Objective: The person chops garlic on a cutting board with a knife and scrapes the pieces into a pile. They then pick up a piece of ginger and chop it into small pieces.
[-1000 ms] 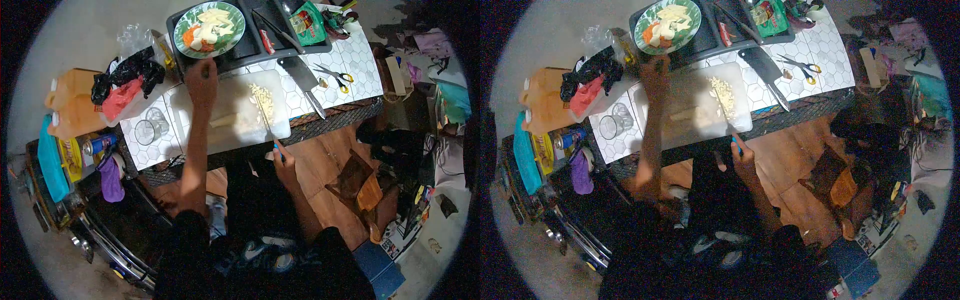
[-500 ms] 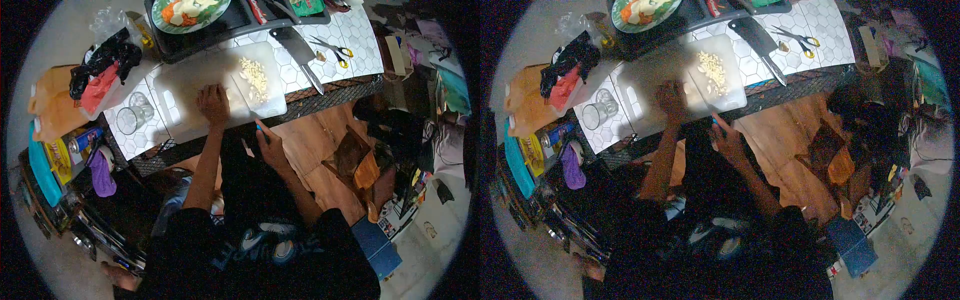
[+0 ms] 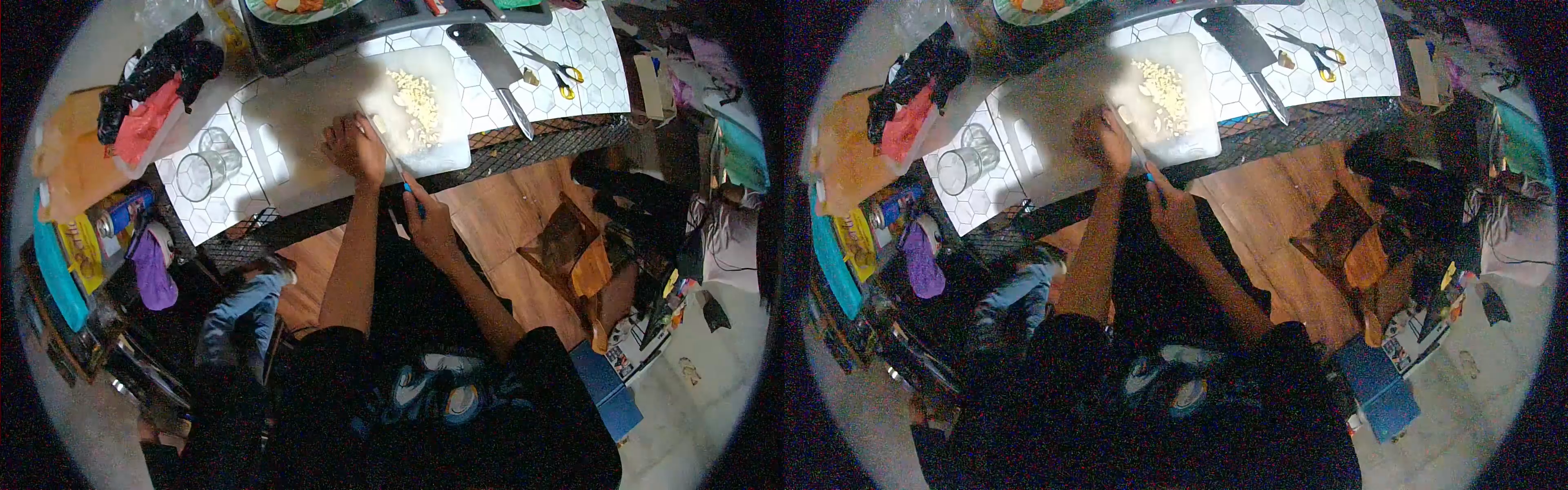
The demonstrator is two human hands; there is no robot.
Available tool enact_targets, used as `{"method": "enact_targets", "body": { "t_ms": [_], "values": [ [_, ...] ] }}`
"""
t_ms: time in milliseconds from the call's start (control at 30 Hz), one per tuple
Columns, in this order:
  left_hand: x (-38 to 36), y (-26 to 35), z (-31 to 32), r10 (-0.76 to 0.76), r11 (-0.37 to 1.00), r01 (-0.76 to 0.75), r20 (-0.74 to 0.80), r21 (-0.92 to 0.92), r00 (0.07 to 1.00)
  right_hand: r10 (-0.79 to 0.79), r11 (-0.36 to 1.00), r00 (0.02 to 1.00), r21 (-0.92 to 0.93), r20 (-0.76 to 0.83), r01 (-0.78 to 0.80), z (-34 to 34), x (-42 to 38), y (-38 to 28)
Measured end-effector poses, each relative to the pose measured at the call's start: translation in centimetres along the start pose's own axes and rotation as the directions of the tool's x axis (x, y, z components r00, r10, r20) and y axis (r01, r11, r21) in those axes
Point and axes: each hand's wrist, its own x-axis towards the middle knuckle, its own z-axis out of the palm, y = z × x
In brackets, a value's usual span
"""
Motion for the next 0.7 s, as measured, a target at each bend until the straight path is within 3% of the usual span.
{"method": "enact_targets", "body": {
  "t_ms": [133,300,367,400,500,533,600,700],
  "values": [
    [-0.1,-0.3,0.5,-0.010,0.999,0.011,0.009,-0.036,1.000,0.073,0.997,0.996,0.014,0.060,-0.074,-0.3,0.1,-1.0],
    [-0.7,-0.9,1.5,-0.006,0.998,0.007,0.004,-0.058,1.000,0.105,0.991,0.993,-0.094,0.056,-0.100,-0.4,0.1,-2.1],
    [-2.2,-2.4,4.6,-0.097,0.972,0.116,0.102,-0.202,0.990,0.032,0.996,0.999,-0.081,-0.011,-0.032,0.1,0.1,-1.3],
    [-1.9,-2.0,3.8,-0.097,0.973,0.118,0.107,-0.201,0.989,-0.046,0.997,0.996,-0.071,-0.077,0.040,0.4,0.1,-0.9],
    [-0.7,-0.5,1.1,-0.105,0.977,0.124,0.112,-0.175,0.988,-0.083,0.993,0.991,-0.087,-0.104,0.074,0.3,0.4,-1.6],
    [-0.6,-0.4,1.0,-0.101,0.980,0.119,0.116,-0.158,0.988,-0.082,0.993,0.991,-0.091,-0.102,0.073,0.1,0.6,-2.1],
    [-0.6,-0.6,0.8,-0.099,0.984,0.116,0.124,-0.134,0.987,0.095,0.982,0.995,-0.166,0.019,-0.091,-0.1,0.9,-3.1],
    [-0.8,-0.5,1.3,-0.066,0.991,0.071,0.045,-0.116,0.997,-0.007,0.991,0.999,-0.132,-0.038,0.002,0.0,1.2,-3.1]
  ]
}}
